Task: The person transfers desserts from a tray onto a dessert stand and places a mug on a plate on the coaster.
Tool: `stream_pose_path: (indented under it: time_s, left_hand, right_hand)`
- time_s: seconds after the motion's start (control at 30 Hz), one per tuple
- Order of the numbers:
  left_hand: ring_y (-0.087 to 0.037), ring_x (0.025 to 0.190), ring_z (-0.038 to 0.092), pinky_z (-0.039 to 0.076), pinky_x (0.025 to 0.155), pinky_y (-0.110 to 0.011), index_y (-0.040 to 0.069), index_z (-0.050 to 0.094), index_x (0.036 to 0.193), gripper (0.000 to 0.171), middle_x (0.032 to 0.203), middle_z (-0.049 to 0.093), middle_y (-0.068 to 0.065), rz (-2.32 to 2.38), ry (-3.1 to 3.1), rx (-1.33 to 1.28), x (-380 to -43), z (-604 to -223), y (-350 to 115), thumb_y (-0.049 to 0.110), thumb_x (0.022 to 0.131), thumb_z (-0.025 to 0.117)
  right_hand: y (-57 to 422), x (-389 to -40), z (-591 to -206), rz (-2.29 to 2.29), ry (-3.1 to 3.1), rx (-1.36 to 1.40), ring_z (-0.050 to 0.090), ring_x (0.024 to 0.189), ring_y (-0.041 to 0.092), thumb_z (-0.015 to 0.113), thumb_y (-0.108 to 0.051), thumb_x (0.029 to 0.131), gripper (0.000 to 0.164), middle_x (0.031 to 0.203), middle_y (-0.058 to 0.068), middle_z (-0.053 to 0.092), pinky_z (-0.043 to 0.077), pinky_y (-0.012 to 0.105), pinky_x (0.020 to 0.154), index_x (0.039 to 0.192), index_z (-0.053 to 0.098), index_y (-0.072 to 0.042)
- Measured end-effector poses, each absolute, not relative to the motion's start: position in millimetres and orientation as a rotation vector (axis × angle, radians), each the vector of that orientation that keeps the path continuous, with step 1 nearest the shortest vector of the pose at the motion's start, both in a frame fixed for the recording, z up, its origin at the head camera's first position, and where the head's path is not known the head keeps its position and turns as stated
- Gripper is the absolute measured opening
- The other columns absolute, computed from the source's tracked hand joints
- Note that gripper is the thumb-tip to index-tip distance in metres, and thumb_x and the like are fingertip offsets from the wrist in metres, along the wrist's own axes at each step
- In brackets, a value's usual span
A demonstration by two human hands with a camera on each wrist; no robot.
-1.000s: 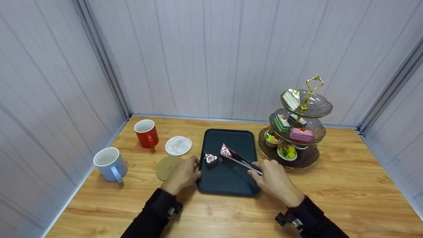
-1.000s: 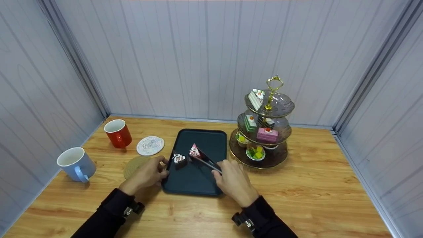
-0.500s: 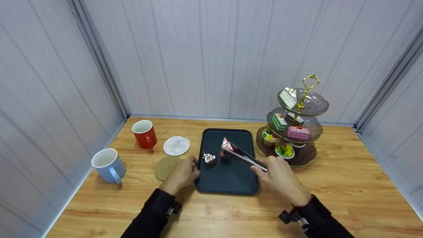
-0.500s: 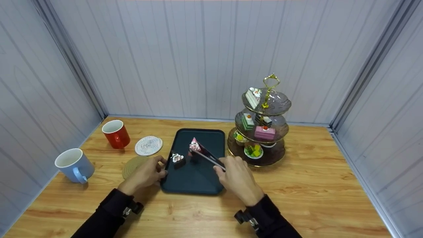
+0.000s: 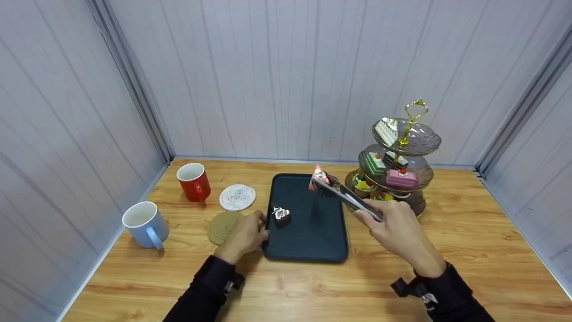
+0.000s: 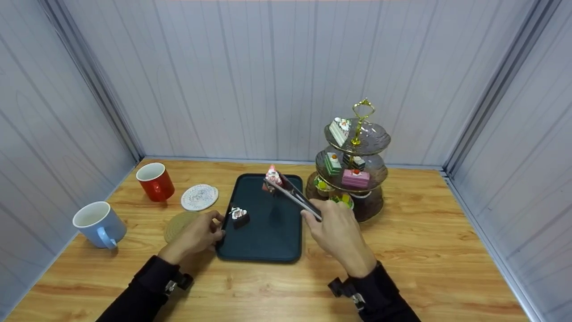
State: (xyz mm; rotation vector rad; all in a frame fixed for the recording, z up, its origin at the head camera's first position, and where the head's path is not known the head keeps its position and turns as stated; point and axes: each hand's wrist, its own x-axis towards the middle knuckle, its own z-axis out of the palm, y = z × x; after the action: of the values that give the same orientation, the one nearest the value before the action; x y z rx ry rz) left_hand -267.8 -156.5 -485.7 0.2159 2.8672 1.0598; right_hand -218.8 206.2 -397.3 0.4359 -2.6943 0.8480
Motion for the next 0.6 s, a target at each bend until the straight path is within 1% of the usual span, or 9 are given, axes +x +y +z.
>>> stream_pose_path:
  time_s: [0.07, 0.17, 0.23, 0.27, 0.33, 0.37, 0.43, 0.47, 0.6]
  left_hand:
    - [-0.018, 0.070, 0.059, 0.047, 0.058, -0.029, 0.002, 0.065, 0.121, 0.029, 0.084, 0.061, -0.004, 1.059, 2.870, 0.216, -268, -486, -157, 0.007, 0.094, 0.074]
    - [-0.018, 0.070, 0.060, 0.049, 0.058, -0.029, 0.001, 0.065, 0.123, 0.031, 0.085, 0.062, -0.005, 1.071, 2.854, 0.204, -267, -487, -157, 0.006, 0.094, 0.074]
    - [-0.018, 0.070, 0.061, 0.049, 0.058, -0.029, 0.001, 0.064, 0.124, 0.031, 0.086, 0.063, -0.006, 1.080, 2.846, 0.197, -266, -486, -157, 0.006, 0.095, 0.074]
    - [-0.018, 0.070, 0.061, 0.050, 0.058, -0.029, 0.001, 0.064, 0.124, 0.031, 0.086, 0.063, -0.006, 1.082, 2.845, 0.196, -266, -486, -157, 0.006, 0.095, 0.074]
    - [-0.017, 0.070, 0.061, 0.049, 0.058, -0.029, 0.001, 0.064, 0.123, 0.031, 0.086, 0.063, -0.006, 1.086, 2.847, 0.196, -265, -486, -157, 0.006, 0.095, 0.074]
    - [-0.017, 0.070, 0.061, 0.049, 0.058, -0.029, 0.001, 0.064, 0.123, 0.030, 0.086, 0.063, -0.005, 1.086, 2.850, 0.195, -265, -486, -157, 0.006, 0.095, 0.074]
    - [-0.017, 0.069, 0.061, 0.048, 0.058, -0.028, 0.001, 0.065, 0.122, 0.030, 0.085, 0.063, -0.005, 1.080, 2.864, 0.205, -266, -486, -157, 0.005, 0.094, 0.073]
    - [-0.016, 0.069, 0.060, 0.048, 0.058, -0.028, 0.001, 0.065, 0.122, 0.030, 0.085, 0.063, -0.004, 1.073, 2.873, 0.210, -266, -486, -156, 0.004, 0.093, 0.073]
    - [-0.015, 0.069, 0.060, 0.048, 0.057, -0.027, 0.000, 0.066, 0.121, 0.030, 0.084, 0.062, -0.003, 1.049, 2.895, 0.230, -267, -485, -155, 0.004, 0.092, 0.073]
  right_hand:
    - [210, -216, -391, 0.837, -2.659, 0.431, 0.038, 0.048, 0.005, 0.074, -0.032, 0.102, 0.031, 0.071, -0.003, 0.067, 0.030, 0.023, 0.050, 0.129, 0.079, -0.016]
    - [216, -213, -383, 0.847, -2.620, 0.423, 0.042, 0.048, 0.005, 0.074, -0.031, 0.102, 0.033, 0.077, 0.000, 0.071, 0.033, 0.024, 0.049, 0.130, 0.078, -0.015]
    - [220, -211, -379, 0.860, -2.604, 0.412, 0.046, 0.051, 0.005, 0.075, -0.031, 0.102, 0.035, 0.086, 0.005, 0.076, 0.037, 0.023, 0.052, 0.132, 0.077, -0.014]
    - [222, -210, -377, 0.862, -2.598, 0.401, 0.047, 0.050, 0.005, 0.075, -0.032, 0.102, 0.036, 0.093, 0.007, 0.079, 0.039, 0.024, 0.052, 0.133, 0.077, -0.014]
    - [227, -207, -373, 0.865, -2.583, 0.385, 0.051, 0.053, 0.007, 0.075, -0.032, 0.101, 0.038, 0.107, 0.010, 0.080, 0.043, 0.024, 0.057, 0.134, 0.076, -0.012]
    - [229, -206, -371, 0.858, -2.576, 0.377, 0.052, 0.054, 0.007, 0.075, -0.033, 0.101, 0.039, 0.111, 0.011, 0.080, 0.044, 0.024, 0.059, 0.134, 0.076, -0.012]
    - [233, -204, -369, 0.852, -2.565, 0.357, 0.050, 0.053, 0.007, 0.075, -0.035, 0.101, 0.041, 0.104, 0.012, 0.080, 0.043, 0.024, 0.057, 0.133, 0.076, -0.011]
    - [235, -204, -367, 0.849, -2.560, 0.348, 0.047, 0.049, 0.007, 0.075, -0.036, 0.101, 0.042, 0.098, 0.012, 0.078, 0.042, 0.024, 0.054, 0.134, 0.075, -0.010]
    - [242, -200, -362, 0.871, -2.545, 0.323, 0.043, 0.045, 0.005, 0.074, -0.037, 0.102, 0.043, 0.083, 0.009, 0.073, 0.036, 0.025, 0.043, 0.135, 0.074, -0.010]
